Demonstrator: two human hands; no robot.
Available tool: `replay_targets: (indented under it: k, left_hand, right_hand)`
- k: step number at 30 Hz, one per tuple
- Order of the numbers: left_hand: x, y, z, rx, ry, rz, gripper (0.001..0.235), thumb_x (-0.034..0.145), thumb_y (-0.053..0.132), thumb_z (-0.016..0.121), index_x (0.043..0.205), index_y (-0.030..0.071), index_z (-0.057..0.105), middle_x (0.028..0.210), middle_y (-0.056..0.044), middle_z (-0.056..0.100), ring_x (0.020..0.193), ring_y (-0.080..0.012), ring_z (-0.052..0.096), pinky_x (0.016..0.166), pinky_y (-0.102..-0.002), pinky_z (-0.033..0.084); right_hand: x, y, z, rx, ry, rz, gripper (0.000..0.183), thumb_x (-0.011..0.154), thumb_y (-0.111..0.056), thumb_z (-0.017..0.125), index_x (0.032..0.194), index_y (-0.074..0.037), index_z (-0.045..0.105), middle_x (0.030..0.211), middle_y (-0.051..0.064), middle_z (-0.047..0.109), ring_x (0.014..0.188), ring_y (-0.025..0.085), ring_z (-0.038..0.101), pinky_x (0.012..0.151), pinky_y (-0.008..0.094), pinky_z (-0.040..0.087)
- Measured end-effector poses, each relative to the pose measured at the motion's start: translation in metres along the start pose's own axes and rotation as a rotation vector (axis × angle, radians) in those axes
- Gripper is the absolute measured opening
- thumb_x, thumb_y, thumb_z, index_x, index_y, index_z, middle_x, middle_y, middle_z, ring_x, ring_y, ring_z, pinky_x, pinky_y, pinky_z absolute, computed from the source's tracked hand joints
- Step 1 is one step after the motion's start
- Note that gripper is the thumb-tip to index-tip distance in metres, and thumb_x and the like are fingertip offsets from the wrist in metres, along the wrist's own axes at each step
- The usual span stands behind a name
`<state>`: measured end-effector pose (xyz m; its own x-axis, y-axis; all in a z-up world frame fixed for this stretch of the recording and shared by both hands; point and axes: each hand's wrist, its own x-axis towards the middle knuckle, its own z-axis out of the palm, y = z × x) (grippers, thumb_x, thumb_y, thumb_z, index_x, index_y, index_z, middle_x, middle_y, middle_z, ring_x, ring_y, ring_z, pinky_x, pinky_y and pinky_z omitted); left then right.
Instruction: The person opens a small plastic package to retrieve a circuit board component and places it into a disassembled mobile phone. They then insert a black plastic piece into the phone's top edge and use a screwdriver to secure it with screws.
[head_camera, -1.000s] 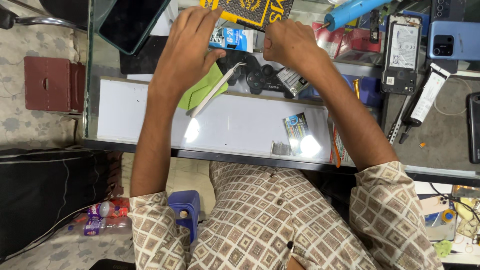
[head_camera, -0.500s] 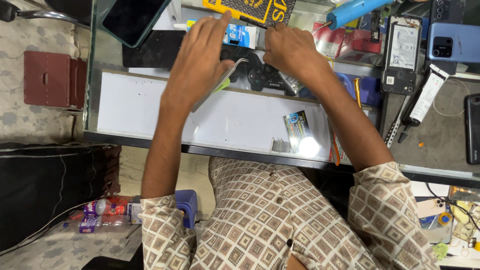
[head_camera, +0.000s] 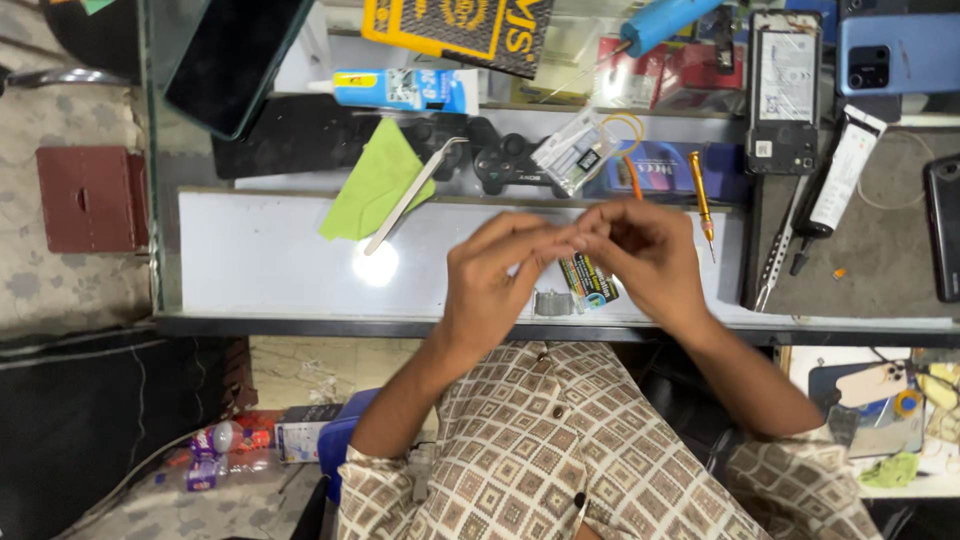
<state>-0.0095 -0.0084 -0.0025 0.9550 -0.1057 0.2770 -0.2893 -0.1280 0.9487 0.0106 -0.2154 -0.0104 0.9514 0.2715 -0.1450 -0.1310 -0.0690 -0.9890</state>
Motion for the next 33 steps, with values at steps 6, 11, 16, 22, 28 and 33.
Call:
replay_targets:
  k: [6,11,16,22,28,33]
  left_hand:
    - [-0.023,-0.005,0.035,-0.307,0.075,-0.2,0.014,0.097,-0.004,0.072,0.111,0.0,0.073,0.11,-0.008,0.072,0.096,-0.0127,0.073,0.083,-0.026,0.06]
    - [-0.036,-0.009,0.052,-0.356,0.019,-0.33,0.012,0.096,-0.002,0.077,0.108,-0.001,0.075,0.098,-0.006,0.07,0.086,-0.0082,0.067,0.076,-0.022,0.053]
    - [-0.041,-0.002,0.059,-0.09,-0.051,-0.274,0.016,0.092,-0.004,0.078,0.107,-0.002,0.077,0.092,-0.011,0.07,0.08,-0.0145,0.066,0.068,-0.027,0.053]
    - [-0.031,0.005,0.065,0.239,-0.07,0.211,0.022,0.09,-0.009,0.072,0.112,-0.005,0.072,0.106,-0.017,0.073,0.094,-0.0284,0.076,0.078,-0.036,0.063]
    - [-0.013,0.002,0.043,0.446,-0.159,0.257,0.028,0.09,-0.011,0.068,0.117,-0.007,0.071,0.108,-0.02,0.071,0.093,-0.0307,0.074,0.079,-0.037,0.061]
    - [0.04,-0.035,-0.003,0.753,-0.087,0.223,0.035,0.087,-0.009,0.064,0.118,0.001,0.076,0.106,-0.015,0.071,0.096,-0.0351,0.07,0.081,-0.043,0.057]
  right_hand:
    - [-0.054,0.04,0.009,0.122,0.237,-0.053,0.013,0.096,0.002,0.073,0.108,0.004,0.073,0.108,0.013,0.071,0.082,0.01,0.068,0.068,0.021,0.055]
    - [-0.07,0.062,0.013,0.198,0.333,-0.151,0.01,0.097,0.005,0.069,0.106,0.005,0.074,0.109,0.016,0.071,0.074,0.01,0.067,0.062,0.021,0.055]
    - [-0.085,0.069,0.008,0.217,0.384,-0.163,0.011,0.098,0.007,0.068,0.109,0.006,0.071,0.105,0.014,0.072,0.072,0.009,0.066,0.062,0.021,0.054]
    - [-0.088,0.068,0.003,0.276,0.404,-0.145,0.009,0.093,0.005,0.075,0.101,0.003,0.07,0.102,0.014,0.076,0.072,0.007,0.064,0.058,0.019,0.05]
    - [-0.072,0.039,-0.029,-0.037,0.281,-0.051,0.02,0.087,0.003,0.078,0.108,0.004,0.075,0.106,0.013,0.078,0.07,0.008,0.064,0.058,0.019,0.045]
    - [-0.043,0.005,-0.098,-0.473,0.408,-0.247,0.024,0.096,-0.002,0.08,0.119,0.002,0.073,0.115,0.014,0.075,0.089,0.012,0.069,0.077,0.025,0.056]
